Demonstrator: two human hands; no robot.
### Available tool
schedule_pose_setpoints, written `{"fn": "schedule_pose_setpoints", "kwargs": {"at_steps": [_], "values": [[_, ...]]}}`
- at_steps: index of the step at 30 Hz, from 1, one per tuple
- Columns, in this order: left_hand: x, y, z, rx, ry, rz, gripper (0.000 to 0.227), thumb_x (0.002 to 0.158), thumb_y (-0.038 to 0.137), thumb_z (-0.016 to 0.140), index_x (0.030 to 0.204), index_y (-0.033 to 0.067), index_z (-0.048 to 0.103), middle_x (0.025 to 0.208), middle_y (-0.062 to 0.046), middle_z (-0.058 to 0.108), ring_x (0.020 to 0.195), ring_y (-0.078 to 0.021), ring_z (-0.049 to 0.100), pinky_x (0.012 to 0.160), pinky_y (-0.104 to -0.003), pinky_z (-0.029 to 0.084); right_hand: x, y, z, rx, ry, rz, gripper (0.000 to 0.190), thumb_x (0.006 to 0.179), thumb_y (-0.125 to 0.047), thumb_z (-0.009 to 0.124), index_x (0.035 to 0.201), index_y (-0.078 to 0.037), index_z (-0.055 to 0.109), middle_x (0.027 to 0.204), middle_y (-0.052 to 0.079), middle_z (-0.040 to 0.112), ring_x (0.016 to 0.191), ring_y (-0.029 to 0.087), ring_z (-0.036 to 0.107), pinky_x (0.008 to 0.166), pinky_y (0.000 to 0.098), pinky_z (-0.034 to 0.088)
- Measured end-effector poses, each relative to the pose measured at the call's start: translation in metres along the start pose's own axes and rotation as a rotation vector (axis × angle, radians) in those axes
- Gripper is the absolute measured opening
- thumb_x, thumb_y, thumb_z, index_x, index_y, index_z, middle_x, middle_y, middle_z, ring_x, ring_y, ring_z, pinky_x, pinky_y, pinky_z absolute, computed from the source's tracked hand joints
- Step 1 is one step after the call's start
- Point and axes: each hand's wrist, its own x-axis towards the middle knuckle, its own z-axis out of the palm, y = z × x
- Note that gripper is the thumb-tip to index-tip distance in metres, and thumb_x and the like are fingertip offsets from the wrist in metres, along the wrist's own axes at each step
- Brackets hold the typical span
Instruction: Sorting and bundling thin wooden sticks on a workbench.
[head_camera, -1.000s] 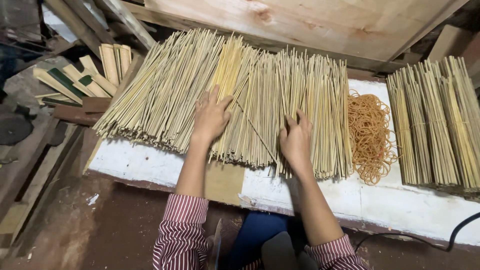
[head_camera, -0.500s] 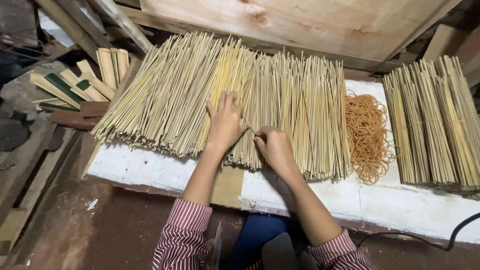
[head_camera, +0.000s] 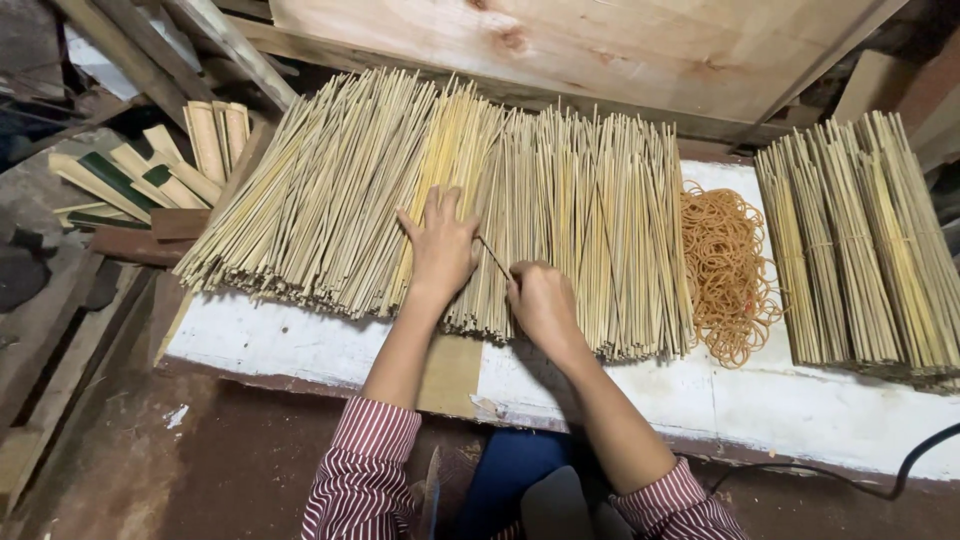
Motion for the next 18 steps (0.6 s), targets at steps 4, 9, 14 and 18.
{"fn": "schedule_pose_setpoints", "kwargs": {"at_steps": [4,9,14,18], "values": [[0.003,-0.014,-0.002,0.016,-0.059,-0.050,0.041,0.075,0.021,0.079,0.115,0.0272,0.074,0.155,-0.010,0.041,0.148,-0.0427,0.028,0.100,-0.087,0.025,-0.001,0.010,-0.002,-0.039,-0.014,-0.030,0.015,0.089,-0.014,0.069,0.098,-0.007,0.079,0.087,0.019,0.074,0.087,0.042,0.075,0.077,0.0499,0.060],[0.001,-0.026,-0.005,-0.056,-0.084,-0.075,0.036,0.085,0.026,0.068,0.120,0.0237,0.072,0.161,-0.008,0.036,0.149,-0.0446,0.027,0.100,-0.085,0.029,-0.025,-0.015,-0.067,0.018,-0.058,0.099,0.019,0.094,-0.013,0.066,0.105,-0.005,0.080,0.087,0.021,0.074,0.085,0.035,0.076,0.079,0.0410,0.062],[-0.004,-0.020,-0.014,-0.080,-0.121,-0.081,0.043,0.086,0.055,0.069,0.120,0.0277,0.069,0.162,-0.004,0.034,0.151,-0.0424,0.025,0.104,-0.084,0.026,-0.043,-0.031,-0.115,0.144,-0.098,0.104,0.021,0.091,-0.010,0.066,0.101,0.001,0.080,0.089,0.024,0.076,0.088,0.042,0.075,0.077,0.0465,0.060],[0.003,-0.026,0.012,-0.016,-0.127,-0.102,0.034,0.091,0.037,0.071,0.123,0.0287,0.066,0.162,-0.003,0.034,0.152,-0.0406,0.024,0.105,-0.083,0.026,-0.049,-0.008,-0.135,0.201,-0.069,0.112,0.019,0.088,-0.011,0.066,0.095,0.001,0.080,0.087,0.025,0.076,0.089,0.046,0.073,0.078,0.0522,0.057]]}}
